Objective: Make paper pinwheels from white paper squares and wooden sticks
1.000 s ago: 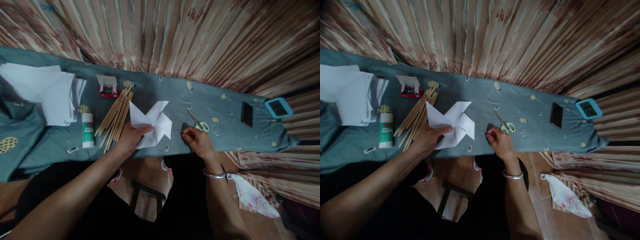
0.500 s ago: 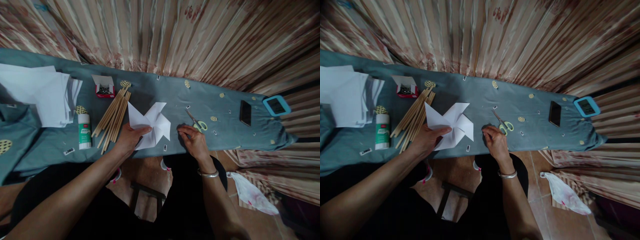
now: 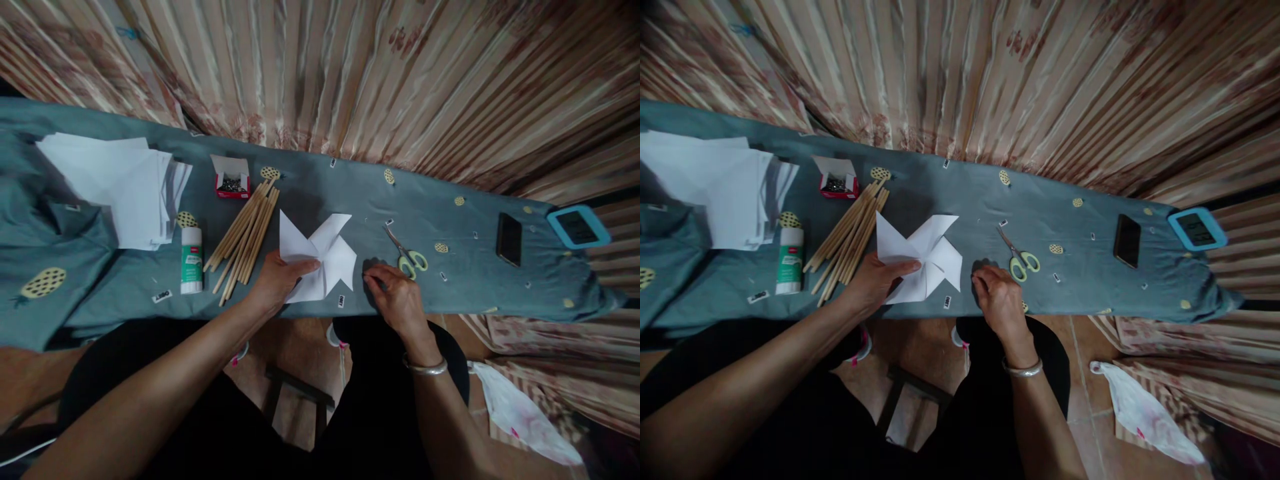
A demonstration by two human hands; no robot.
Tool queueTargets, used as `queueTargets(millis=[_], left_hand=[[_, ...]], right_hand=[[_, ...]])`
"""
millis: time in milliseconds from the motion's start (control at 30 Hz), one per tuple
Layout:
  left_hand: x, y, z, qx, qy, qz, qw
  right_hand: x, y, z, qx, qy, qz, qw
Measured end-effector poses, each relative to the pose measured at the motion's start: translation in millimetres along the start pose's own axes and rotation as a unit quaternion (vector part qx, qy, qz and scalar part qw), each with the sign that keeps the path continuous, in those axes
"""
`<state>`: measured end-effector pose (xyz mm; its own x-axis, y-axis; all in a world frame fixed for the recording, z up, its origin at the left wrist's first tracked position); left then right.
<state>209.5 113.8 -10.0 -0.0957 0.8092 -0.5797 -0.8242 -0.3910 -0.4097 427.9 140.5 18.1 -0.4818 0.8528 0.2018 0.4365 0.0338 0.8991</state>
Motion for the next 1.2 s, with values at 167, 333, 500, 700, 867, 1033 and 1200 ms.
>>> queueTargets(millis=[167, 333, 500, 700, 867, 1033, 1200], left_hand=[[-1.0, -0.6, 0.9, -0.007, 0.002, 0.001, 1.0], [-2.5, -1.5, 2.4, -0.007, 0.001, 0.0, 1.0], [-5.7, -3.6, 5.5, 0.008, -0.017, 0.002, 1.0], [-10.9, -7.5, 7.1, 0.035, -0.028, -0.021, 0.999], [-15.9, -10.0, 8.3, 0.052, -0.04, -0.047, 0.997], [-18.7, -10.9, 8.6, 0.058, -0.033, -0.055, 0.996], [-19.0, -10.7, 8.0, 0.058, -0.035, -0.059, 0.996]], right_hand=[[0.5, 1.0, 0.9, 0.004, -0.022, 0.002, 1.0], [2.4, 5.4, 8.6, 0.053, -0.06, -0.018, 0.997], [5.5, 20.3, -3.5, 0.187, -0.071, 0.072, 0.977], [12.6, 19.7, -58.2, 0.21, 0.002, 0.094, 0.973], [17.3, 11.2, -72.7, 0.183, 0.035, 0.093, 0.978], [19.5, 8.4, -69.0, 0.185, 0.047, 0.107, 0.976], [19.9, 7.9, -69.2, 0.19, 0.044, 0.108, 0.975]])
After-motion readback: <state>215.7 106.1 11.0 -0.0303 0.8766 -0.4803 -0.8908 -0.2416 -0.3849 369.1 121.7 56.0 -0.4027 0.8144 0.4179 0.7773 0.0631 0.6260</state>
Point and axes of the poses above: each hand's wrist, its own x-axis towards the middle knuckle, its own y-axis out of the back of the hand, z = x × y, the point moved 3 cm from there along x, towards the middle knuckle, and after that the axes turned 7 degrees about y, right-handed, at the moved point
